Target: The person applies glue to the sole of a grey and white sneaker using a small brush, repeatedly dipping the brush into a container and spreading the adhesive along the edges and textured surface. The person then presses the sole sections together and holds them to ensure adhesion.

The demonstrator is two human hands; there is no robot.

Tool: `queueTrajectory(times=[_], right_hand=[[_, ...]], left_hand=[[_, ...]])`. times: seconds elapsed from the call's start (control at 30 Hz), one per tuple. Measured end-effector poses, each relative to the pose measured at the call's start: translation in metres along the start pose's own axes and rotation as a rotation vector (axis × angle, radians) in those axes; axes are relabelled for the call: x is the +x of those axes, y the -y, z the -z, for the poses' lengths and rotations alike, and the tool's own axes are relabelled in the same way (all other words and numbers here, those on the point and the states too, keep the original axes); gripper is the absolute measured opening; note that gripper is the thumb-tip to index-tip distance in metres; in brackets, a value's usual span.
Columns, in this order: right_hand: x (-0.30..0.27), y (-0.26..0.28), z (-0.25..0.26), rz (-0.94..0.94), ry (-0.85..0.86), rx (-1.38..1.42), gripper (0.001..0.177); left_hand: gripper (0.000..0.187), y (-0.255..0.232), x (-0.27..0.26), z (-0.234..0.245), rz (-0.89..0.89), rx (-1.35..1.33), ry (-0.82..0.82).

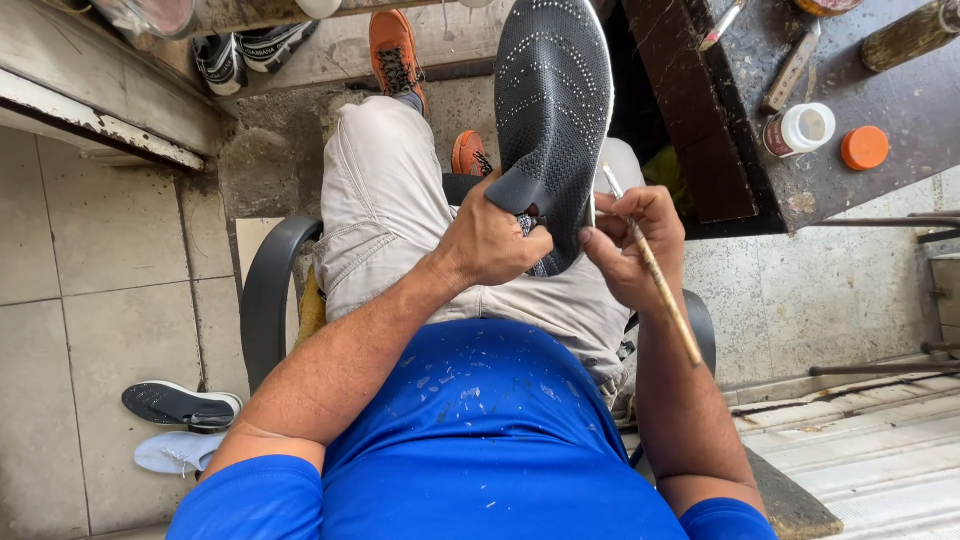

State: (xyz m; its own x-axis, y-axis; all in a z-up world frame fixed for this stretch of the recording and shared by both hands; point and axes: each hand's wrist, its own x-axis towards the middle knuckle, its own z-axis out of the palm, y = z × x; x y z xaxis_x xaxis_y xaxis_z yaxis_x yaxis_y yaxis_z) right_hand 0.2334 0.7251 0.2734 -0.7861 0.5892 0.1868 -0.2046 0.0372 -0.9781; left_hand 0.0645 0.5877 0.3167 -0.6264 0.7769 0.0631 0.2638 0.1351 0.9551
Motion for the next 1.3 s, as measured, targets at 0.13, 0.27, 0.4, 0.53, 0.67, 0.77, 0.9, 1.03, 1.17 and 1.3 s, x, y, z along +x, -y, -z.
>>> queueTrajectory(times=[0.13,0.27,0.4,0.53,0.67,0.77,0.9,1.03,1.17,1.3], right_hand=[[-0.006,0.005,-0.003,0.0,-0.035,-0.101,0.04],[-0.005,0.012,-0.008,0.013,-0.025,-0.118,0.045],[-0.006,0.003,-0.004,-0.033,-0.013,-0.022,0.045],[-0.007,-0.011,0.001,-0.052,-0.048,-0.02,0.047],[-0.008,-0.012,-0.002,-0.083,-0.069,-0.05,0.046],[-0.006,-0.011,-0.007,-0.061,-0.095,-0.008,0.046],[-0.002,0.003,-0.005,-0.049,-0.116,-0.056,0.042],[-0.007,0.002,-0.005,-0.049,-0.085,-0.104,0.04],[-0.003,0.016,-0.003,-0.042,-0.043,-0.132,0.039],[-0.001,0.019,-0.007,-0.059,-0.01,-0.115,0.041]], left_hand=[[0.043,-0.015,-0.004,0.006,-0.078,-0.101,0.029],[0.046,0.009,-0.004,0.0,-0.13,-0.113,-0.005],[0.049,0.026,-0.011,-0.007,-0.122,-0.021,-0.076],[0.045,0.025,-0.011,-0.006,-0.028,0.021,-0.114],[0.048,-0.003,-0.014,-0.003,0.069,0.095,-0.077],[0.07,-0.06,-0.009,0.01,-0.038,0.141,-0.084],[0.065,-0.052,-0.005,0.011,-0.109,0.054,-0.02],[0.074,-0.04,-0.015,0.01,-0.055,-0.009,0.008],[0.087,-0.055,-0.009,0.011,0.124,0.024,0.108],[0.061,-0.036,-0.007,0.003,0.121,-0.033,0.015]])
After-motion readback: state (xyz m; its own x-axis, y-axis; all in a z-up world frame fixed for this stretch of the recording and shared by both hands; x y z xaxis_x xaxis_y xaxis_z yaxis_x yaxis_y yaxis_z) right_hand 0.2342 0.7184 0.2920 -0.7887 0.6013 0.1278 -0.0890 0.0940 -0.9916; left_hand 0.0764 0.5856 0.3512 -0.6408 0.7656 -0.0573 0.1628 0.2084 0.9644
